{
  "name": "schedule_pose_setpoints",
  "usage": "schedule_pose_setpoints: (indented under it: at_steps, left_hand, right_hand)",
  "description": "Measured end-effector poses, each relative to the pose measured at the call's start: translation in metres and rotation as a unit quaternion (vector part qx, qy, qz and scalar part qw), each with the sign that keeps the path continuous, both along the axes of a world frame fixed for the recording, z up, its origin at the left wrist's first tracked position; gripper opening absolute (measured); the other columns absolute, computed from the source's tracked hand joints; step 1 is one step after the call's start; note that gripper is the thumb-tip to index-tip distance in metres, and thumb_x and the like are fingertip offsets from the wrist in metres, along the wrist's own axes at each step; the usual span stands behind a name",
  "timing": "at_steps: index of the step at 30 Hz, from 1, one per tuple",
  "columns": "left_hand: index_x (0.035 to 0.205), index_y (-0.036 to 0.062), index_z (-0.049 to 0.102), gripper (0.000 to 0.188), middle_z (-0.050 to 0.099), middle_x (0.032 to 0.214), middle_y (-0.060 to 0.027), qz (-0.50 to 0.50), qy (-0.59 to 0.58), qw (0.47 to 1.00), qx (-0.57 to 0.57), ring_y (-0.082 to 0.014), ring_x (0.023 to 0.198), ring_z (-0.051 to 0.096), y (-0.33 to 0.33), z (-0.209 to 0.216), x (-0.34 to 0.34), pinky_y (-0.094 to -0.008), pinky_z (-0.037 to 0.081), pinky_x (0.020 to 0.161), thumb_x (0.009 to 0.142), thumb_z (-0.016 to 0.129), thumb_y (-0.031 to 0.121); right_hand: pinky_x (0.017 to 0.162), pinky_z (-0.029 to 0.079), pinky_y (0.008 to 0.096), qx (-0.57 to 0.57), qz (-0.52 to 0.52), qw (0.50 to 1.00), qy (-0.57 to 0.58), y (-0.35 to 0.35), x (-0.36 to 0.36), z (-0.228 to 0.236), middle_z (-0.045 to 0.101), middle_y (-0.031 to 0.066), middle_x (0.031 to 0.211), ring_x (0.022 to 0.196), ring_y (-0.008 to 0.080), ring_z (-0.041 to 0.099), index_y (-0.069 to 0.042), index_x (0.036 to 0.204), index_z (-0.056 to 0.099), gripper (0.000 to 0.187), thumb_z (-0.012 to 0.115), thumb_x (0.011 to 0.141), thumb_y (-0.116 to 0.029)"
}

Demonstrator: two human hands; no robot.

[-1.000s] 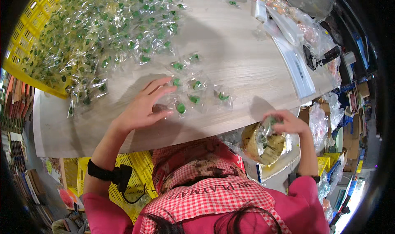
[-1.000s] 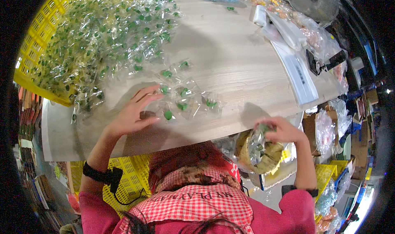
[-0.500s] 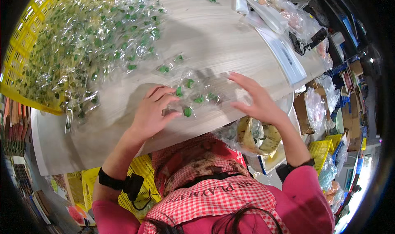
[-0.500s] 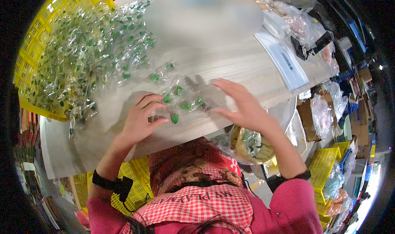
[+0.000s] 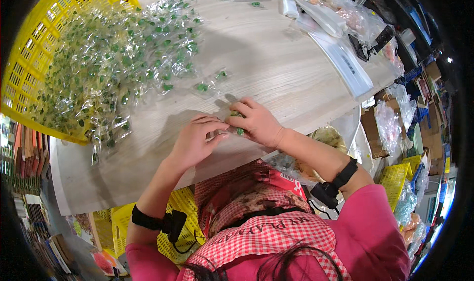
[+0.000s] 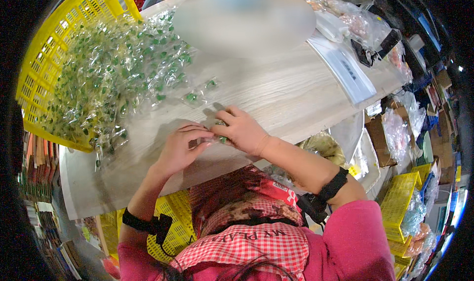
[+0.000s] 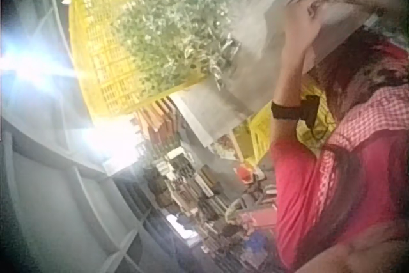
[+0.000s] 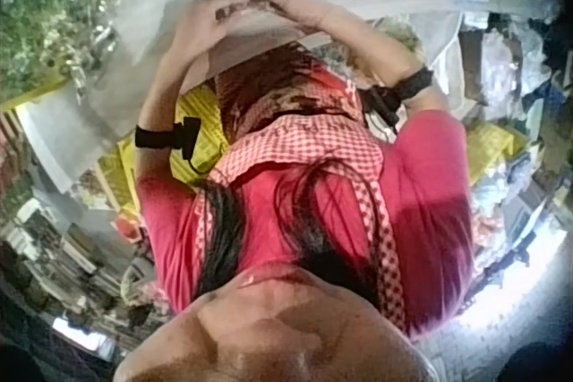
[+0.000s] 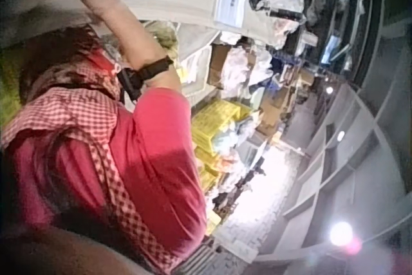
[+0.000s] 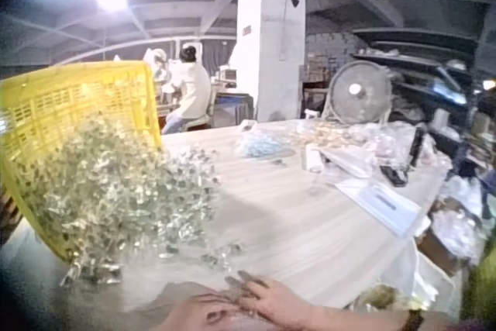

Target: Packaging small green plastic parts into transparent bags from a basket.

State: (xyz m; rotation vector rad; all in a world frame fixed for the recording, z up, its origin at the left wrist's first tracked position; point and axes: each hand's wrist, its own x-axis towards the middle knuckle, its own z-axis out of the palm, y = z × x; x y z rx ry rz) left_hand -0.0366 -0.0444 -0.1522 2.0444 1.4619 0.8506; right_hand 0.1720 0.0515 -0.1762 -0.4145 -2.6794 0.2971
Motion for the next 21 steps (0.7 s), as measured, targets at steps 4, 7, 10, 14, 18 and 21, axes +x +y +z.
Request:
schedule_pose_setpoints:
  at_steps: [4, 7, 10, 14, 18, 21]
  left_hand:
    - [0.102, 0.0046, 0.069, 0.023, 0.067, 0.104, -0.0104, 0.019, -0.020, 0.999, 0.016, -0.0266, 0.095, 0.062, -0.003, 0.008, 0.005, -0.0332, 0.052, 0.079, 0.079, 0.068, 0.008]
    - [0.102, 0.0046, 0.069, 0.023, 0.067, 0.104, -0.0106, -0.013, 0.019, 0.998, 0.054, -0.0273, 0.099, 0.062, -0.011, 0.015, 0.012, -0.0345, 0.052, 0.082, 0.079, 0.068, 0.007]
    - [0.101, 0.0050, 0.069, 0.020, 0.067, 0.105, -0.0108, -0.076, -0.009, 0.997, -0.010, -0.0278, 0.104, 0.062, -0.026, 0.020, 0.036, -0.0358, 0.051, 0.088, 0.081, 0.068, 0.009]
    - [0.108, 0.0042, 0.067, 0.026, 0.065, 0.111, -0.0128, -0.204, -0.009, 0.975, -0.082, -0.0299, 0.104, 0.062, -0.034, 0.017, 0.088, -0.0364, 0.051, 0.089, 0.084, 0.067, 0.015]
    - [0.136, 0.0002, 0.044, 0.064, 0.058, 0.122, -0.0219, -0.271, 0.043, 0.957, -0.097, -0.0355, 0.104, 0.062, -0.034, -0.022, 0.127, -0.0400, 0.051, 0.088, 0.088, 0.064, 0.037]
    - [0.143, -0.0048, 0.030, 0.085, 0.053, 0.126, -0.0283, -0.212, 0.001, 0.952, -0.223, -0.0360, 0.113, 0.059, -0.026, -0.038, 0.155, -0.0375, 0.048, 0.094, 0.086, 0.065, 0.048]
  right_hand:
    - [0.080, 0.049, 0.0361, -0.067, -0.047, 0.996, -0.043, 0.008, 0.030, 0.010, 0.057, 0.0070, 0.105, 0.100, 0.0279, 0.054, -0.012, 0.108, 0.062, 0.035, 0.070, 0.074, -0.011]
    - [0.081, 0.049, 0.0321, -0.266, -0.130, 0.955, 0.004, 0.008, 0.078, 0.033, 0.062, 0.0076, 0.097, 0.093, 0.0221, 0.058, -0.007, 0.103, 0.064, 0.020, 0.067, 0.083, -0.010]
    - [0.085, 0.047, 0.0284, -0.396, -0.197, 0.894, 0.070, -0.011, 0.137, 0.062, 0.064, 0.0070, 0.094, 0.093, 0.0160, 0.059, -0.005, 0.102, 0.066, 0.015, 0.065, 0.088, -0.011]
    - [0.092, 0.045, 0.0303, -0.461, -0.226, 0.858, -0.015, -0.031, 0.207, 0.060, 0.065, 0.0101, 0.104, 0.102, 0.0197, 0.060, -0.006, 0.110, 0.065, 0.026, 0.068, 0.087, -0.016]
    - [0.101, 0.041, 0.0421, -0.273, -0.209, 0.918, -0.196, -0.048, 0.249, 0.037, 0.056, 0.0203, 0.127, 0.118, 0.0352, 0.053, -0.010, 0.133, 0.050, 0.065, 0.073, 0.080, -0.040]
    - [0.096, 0.043, 0.0437, -0.290, -0.247, 0.887, -0.261, -0.041, 0.250, 0.010, 0.056, 0.0219, 0.124, 0.114, 0.0372, 0.055, -0.009, 0.135, 0.047, 0.070, 0.071, 0.079, -0.043]
